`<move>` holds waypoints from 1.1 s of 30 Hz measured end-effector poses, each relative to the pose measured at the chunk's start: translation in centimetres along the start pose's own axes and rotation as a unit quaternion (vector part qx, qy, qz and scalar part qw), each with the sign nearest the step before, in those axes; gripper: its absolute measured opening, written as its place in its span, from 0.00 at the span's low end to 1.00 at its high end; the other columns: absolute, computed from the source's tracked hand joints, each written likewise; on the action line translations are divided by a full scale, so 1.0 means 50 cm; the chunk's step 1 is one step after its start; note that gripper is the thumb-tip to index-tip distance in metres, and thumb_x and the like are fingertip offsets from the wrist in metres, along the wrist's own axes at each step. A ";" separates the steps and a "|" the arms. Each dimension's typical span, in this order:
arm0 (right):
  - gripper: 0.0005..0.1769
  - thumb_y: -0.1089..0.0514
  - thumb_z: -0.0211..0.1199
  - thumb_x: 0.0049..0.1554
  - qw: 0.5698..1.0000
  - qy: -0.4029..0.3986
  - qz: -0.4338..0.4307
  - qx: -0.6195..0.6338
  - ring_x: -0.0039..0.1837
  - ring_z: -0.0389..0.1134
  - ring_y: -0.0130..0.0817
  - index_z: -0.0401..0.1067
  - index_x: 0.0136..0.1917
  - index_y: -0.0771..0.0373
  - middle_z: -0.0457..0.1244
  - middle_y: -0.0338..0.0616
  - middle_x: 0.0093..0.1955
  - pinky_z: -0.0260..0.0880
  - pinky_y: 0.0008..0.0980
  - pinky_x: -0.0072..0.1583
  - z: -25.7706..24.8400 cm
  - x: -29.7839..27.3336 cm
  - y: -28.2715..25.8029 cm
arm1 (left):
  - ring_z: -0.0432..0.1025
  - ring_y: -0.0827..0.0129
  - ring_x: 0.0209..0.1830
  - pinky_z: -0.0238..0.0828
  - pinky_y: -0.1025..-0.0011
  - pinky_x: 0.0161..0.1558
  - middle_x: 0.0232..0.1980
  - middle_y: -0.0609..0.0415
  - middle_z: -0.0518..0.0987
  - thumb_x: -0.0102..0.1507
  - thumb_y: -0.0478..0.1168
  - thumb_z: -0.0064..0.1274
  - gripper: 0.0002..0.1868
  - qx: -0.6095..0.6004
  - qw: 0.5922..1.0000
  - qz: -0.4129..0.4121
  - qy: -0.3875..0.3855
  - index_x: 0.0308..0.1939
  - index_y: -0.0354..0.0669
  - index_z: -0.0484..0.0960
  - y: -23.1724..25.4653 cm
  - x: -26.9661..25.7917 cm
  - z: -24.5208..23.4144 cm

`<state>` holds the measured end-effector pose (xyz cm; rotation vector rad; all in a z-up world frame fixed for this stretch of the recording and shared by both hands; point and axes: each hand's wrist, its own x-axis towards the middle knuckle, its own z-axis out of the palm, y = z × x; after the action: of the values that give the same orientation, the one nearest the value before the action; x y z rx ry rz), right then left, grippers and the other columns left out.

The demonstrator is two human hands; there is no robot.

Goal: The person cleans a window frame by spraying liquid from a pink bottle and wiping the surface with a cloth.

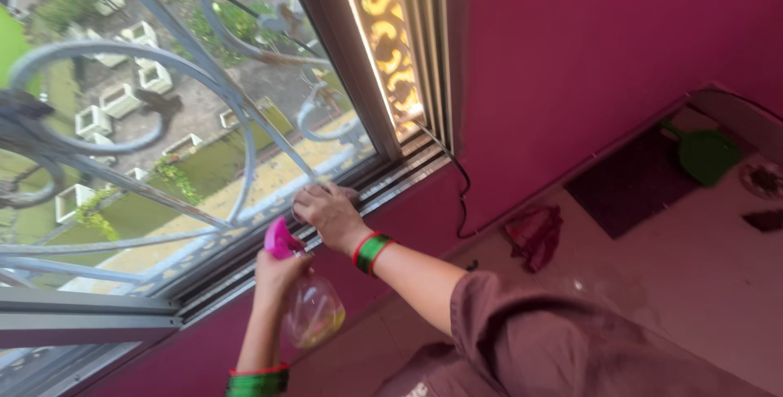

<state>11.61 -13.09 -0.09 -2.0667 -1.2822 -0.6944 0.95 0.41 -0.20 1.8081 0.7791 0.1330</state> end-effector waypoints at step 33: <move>0.11 0.64 0.56 0.52 1.000 0.026 0.010 -0.011 0.65 0.63 0.39 0.72 0.49 0.58 0.62 0.42 0.57 0.66 0.38 0.65 0.026 0.002 -0.041 | 0.75 0.64 0.24 0.73 0.67 0.26 0.32 0.48 0.79 0.56 0.23 0.60 0.12 -0.025 0.999 -0.030 -0.033 0.41 0.32 0.78 -0.004 -0.031 -0.025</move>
<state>9.91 -11.37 -0.44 -2.0624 -1.2278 -0.7521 -0.90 0.55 0.53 1.7314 0.7757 0.0544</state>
